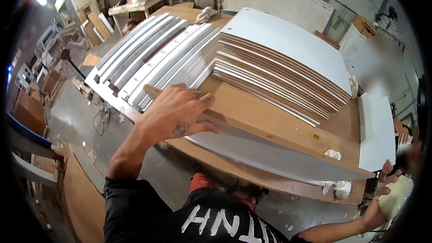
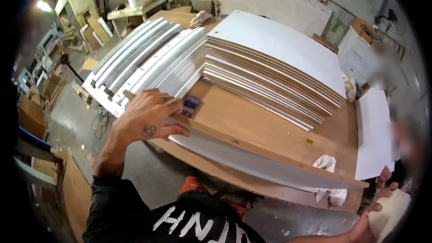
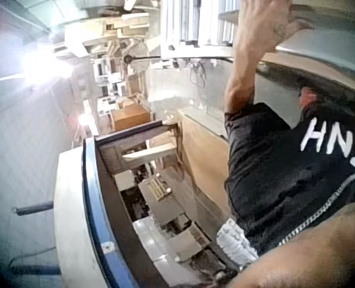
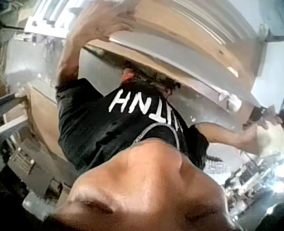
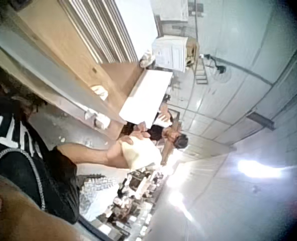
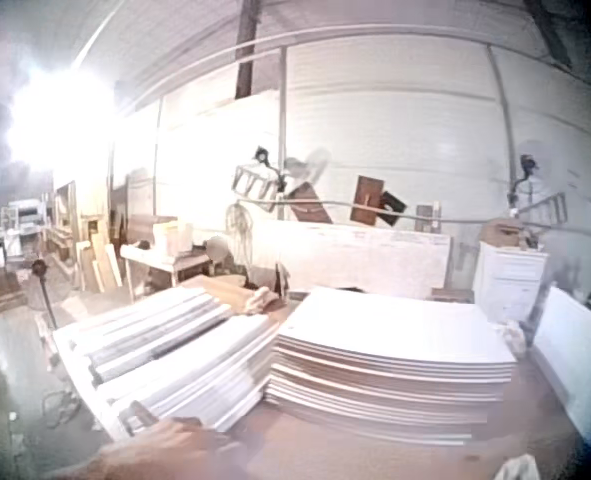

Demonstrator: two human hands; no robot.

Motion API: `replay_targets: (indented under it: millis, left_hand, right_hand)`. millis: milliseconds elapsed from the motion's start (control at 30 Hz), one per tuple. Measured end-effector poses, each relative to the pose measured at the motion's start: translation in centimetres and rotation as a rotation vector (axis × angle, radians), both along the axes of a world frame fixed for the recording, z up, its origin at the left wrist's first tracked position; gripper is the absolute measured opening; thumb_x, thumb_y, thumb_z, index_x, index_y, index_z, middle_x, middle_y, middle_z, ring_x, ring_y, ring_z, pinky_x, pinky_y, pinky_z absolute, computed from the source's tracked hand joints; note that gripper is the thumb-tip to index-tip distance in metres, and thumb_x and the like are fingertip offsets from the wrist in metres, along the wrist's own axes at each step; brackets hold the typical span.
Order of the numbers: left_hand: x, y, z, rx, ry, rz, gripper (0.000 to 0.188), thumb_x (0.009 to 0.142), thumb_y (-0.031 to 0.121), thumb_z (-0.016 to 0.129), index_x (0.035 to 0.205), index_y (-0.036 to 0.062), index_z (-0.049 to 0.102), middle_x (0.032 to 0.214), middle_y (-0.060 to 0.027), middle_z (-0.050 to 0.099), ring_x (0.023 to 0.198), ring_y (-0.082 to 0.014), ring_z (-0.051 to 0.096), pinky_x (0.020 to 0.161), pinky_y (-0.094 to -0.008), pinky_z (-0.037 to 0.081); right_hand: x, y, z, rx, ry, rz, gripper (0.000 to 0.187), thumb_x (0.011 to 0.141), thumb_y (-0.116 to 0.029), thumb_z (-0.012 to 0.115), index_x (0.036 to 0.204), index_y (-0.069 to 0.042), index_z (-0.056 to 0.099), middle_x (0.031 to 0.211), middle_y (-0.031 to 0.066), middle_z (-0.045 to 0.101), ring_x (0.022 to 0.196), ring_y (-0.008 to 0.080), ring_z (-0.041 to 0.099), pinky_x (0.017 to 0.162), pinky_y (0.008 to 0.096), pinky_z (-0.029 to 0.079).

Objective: The person applies glue from a bag into holes on the edge of a board, wipes the surface with a cloth, and places the board onto a stack.

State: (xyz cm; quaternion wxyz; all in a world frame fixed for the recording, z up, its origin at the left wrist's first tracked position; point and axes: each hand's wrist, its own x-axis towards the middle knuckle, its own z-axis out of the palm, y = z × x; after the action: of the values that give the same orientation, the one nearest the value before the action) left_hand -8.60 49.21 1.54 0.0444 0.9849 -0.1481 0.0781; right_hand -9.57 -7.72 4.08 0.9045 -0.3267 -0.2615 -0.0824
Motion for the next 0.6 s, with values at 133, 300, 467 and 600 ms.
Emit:
replay_targets:
  millis: [133, 300, 467, 600]
  left_hand:
    - [-0.9, 8.0, -1.3, -0.202, -0.097, -0.099, 0.043, 0.072, 0.046, 0.076, 0.084, 0.0071, 0.064, 0.071, -0.0078, 0.065, 0.073, -0.0254, 0.064, 0.079, -0.0348, 0.047]
    - [-0.7, 14.3, -3.3, -0.619, 0.01, -0.296, 0.04, 0.074, 0.04, 0.078, 0.089, 0.0043, 0.069, 0.079, -0.0119, 0.069, 0.08, -0.0299, 0.066, 0.079, -0.0358, 0.049]
    - [0.1, 13.7, -7.8, -1.285, 0.312, -0.398, 0.032, 0.071, 0.02, 0.081, 0.096, 0.0019, 0.072, 0.093, -0.0143, 0.072, 0.089, -0.0246, 0.07, 0.082, -0.037, 0.055]
    - [0.4, 12.4, -9.3, -1.524, 0.205, -0.531, 0.03, 0.074, 0.018, 0.078, 0.096, -0.001, 0.071, 0.097, -0.0169, 0.071, 0.092, -0.0255, 0.07, 0.081, -0.0349, 0.054]
  right_hand:
    - [1.0, 13.3, 1.9, 0.039, 0.124, 0.127, 0.07, 0.09, -0.035, 0.056, 0.148, -0.014, 0.023, 0.145, 0.015, 0.028, 0.122, 0.0311, 0.036, 0.084, 0.0481, 0.043]
    - [2.5, 31.7, 0.8, 0.067, 0.28, 0.291, 0.06, 0.091, -0.035, 0.059, 0.141, -0.015, 0.033, 0.14, 0.0162, 0.034, 0.117, 0.033, 0.039, 0.08, 0.0456, 0.048]
    - [4.8, 43.8, -0.9, -0.15, 0.344, 0.099, 0.055, 0.092, -0.04, 0.059, 0.136, -0.011, 0.042, 0.121, 0.0142, 0.053, 0.1, 0.0328, 0.057, 0.069, 0.045, 0.055]
    - [3.9, 50.8, -1.3, -0.42, 0.3, -0.463, 0.052, 0.091, -0.036, 0.06, 0.129, -0.003, 0.048, 0.114, 0.0138, 0.061, 0.098, 0.0214, 0.065, 0.081, 0.0377, 0.057]
